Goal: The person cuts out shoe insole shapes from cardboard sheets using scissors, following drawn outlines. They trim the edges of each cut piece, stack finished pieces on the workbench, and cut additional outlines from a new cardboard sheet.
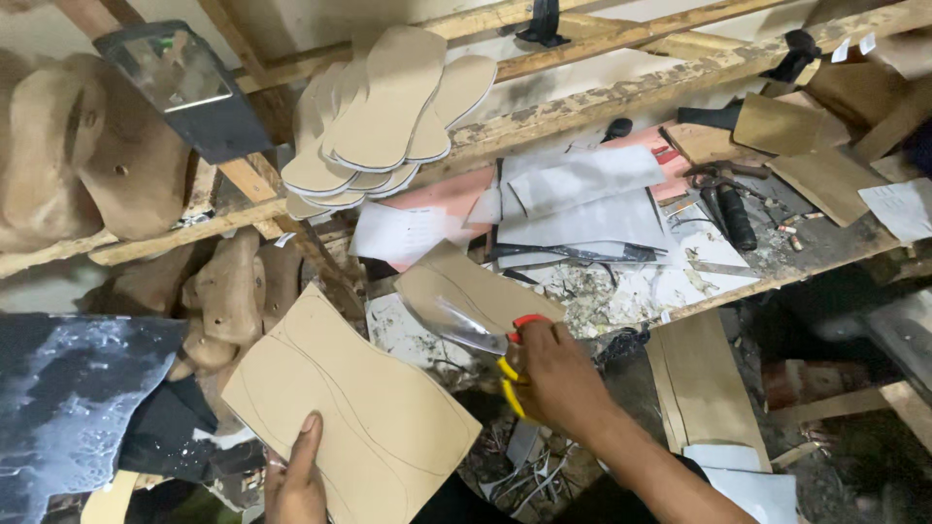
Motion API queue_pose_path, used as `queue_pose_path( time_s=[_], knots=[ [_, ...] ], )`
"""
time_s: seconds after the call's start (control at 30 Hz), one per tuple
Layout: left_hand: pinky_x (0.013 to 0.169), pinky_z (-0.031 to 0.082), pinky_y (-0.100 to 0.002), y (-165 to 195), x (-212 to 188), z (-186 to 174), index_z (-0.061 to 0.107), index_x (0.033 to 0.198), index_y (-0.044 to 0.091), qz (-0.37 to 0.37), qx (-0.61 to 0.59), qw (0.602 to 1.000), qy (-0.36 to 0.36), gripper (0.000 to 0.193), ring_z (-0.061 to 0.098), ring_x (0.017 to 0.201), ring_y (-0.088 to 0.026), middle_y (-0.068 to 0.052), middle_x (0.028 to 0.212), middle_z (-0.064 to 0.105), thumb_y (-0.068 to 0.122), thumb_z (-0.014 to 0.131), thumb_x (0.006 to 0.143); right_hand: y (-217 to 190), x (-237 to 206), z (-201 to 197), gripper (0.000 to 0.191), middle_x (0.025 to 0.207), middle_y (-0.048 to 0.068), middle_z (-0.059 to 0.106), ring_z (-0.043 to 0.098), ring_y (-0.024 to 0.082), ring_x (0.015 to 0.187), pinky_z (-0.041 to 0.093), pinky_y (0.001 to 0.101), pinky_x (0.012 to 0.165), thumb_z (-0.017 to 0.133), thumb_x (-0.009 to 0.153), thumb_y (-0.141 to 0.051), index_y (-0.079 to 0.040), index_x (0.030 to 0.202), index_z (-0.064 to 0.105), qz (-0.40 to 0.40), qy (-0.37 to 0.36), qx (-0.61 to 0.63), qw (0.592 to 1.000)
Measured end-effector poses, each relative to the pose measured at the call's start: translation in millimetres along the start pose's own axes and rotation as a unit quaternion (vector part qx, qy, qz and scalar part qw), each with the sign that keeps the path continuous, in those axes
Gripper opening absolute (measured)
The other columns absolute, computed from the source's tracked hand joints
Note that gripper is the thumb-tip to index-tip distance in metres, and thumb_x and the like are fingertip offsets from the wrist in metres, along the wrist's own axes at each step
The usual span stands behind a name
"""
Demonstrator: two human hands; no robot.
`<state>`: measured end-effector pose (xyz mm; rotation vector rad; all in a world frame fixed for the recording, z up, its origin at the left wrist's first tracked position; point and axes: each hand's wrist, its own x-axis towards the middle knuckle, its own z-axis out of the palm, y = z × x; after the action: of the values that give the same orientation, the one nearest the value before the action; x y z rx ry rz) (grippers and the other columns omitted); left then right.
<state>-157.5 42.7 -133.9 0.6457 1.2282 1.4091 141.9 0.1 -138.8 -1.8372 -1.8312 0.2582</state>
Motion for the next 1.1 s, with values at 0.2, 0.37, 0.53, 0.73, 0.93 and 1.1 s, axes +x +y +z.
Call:
queue_pose_path(
  time_s=[0.2,0.37,0.53,0.73,0.93,1.1],
  knots=[
    [0.091,0.057,-0.041,-45.3,13.9,-25.7,0.059,0.134,-0.004,-0.013,0.015,1.000,-0.021,0.044,0.070,0.105,-0.028,-0.020,0.123,0.070,0.015,0.061,0.093,16.9,1.9,9.6,0.068,0.119,0.016,0.061,0.052,0.040,0.117,0.041,0.0495,0.098,0.087,0.064,-0.027,-0.004,0.118,0.052,-0.101,-0.034,-0.102,0.989],
    [0.096,0.058,-0.044,-20.4,8.8,-27.5,0.061,0.132,-0.013,-0.046,0.008,0.999,0.000,0.047,0.071,0.109,-0.032,-0.023,0.123,0.072,0.017,0.061,0.096,24.1,3.3,2.6,0.058,0.111,0.010,0.063,0.057,0.034,0.113,0.045,0.0457,0.096,0.083,0.066,-0.019,-0.008,0.115,0.055,-0.116,-0.044,-0.097,0.988],
    [0.094,0.057,-0.048,0.4,-10.7,-21.8,0.050,0.144,0.004,-0.044,-0.067,0.997,-0.016,0.055,0.069,0.111,-0.031,-0.020,0.129,0.066,0.015,0.054,0.090,30.4,-7.1,-17.8,0.045,0.095,0.010,0.068,0.067,0.031,0.090,0.052,0.0382,0.076,0.075,0.073,-0.004,-0.007,0.115,0.062,0.018,0.149,0.061,0.987],
    [0.100,0.052,-0.044,8.8,-11.0,-8.8,0.047,0.149,-0.007,-0.073,-0.054,0.994,-0.068,0.063,0.066,0.120,-0.032,-0.025,0.139,0.063,0.036,0.045,0.102,16.4,-30.1,-10.1,0.026,0.092,0.003,0.063,0.058,0.011,0.077,0.049,0.0292,0.065,0.075,0.095,-0.016,-0.002,0.110,0.059,0.221,0.321,0.458,0.799],
    [0.099,0.052,-0.049,2.1,-26.9,12.9,0.042,0.149,0.010,-0.181,-0.051,0.982,0.002,0.062,0.063,0.121,-0.033,-0.015,0.141,0.060,0.048,0.038,0.100,6.6,13.5,12.1,0.032,0.080,0.003,0.062,0.060,0.013,0.071,0.050,0.0301,0.064,0.074,0.088,-0.027,-0.003,0.102,0.059,0.270,0.214,0.602,0.720],
    [0.102,0.053,-0.049,-16.3,-16.5,3.7,0.048,0.145,0.000,0.119,0.025,0.991,-0.063,0.052,0.066,0.123,-0.034,-0.021,0.140,0.062,0.033,0.046,0.105,5.2,13.3,23.1,0.037,0.076,0.005,0.062,0.057,0.015,0.068,0.047,0.0316,0.062,0.076,0.090,-0.032,0.000,0.100,0.061,0.298,0.116,0.513,0.797]
  ],
)
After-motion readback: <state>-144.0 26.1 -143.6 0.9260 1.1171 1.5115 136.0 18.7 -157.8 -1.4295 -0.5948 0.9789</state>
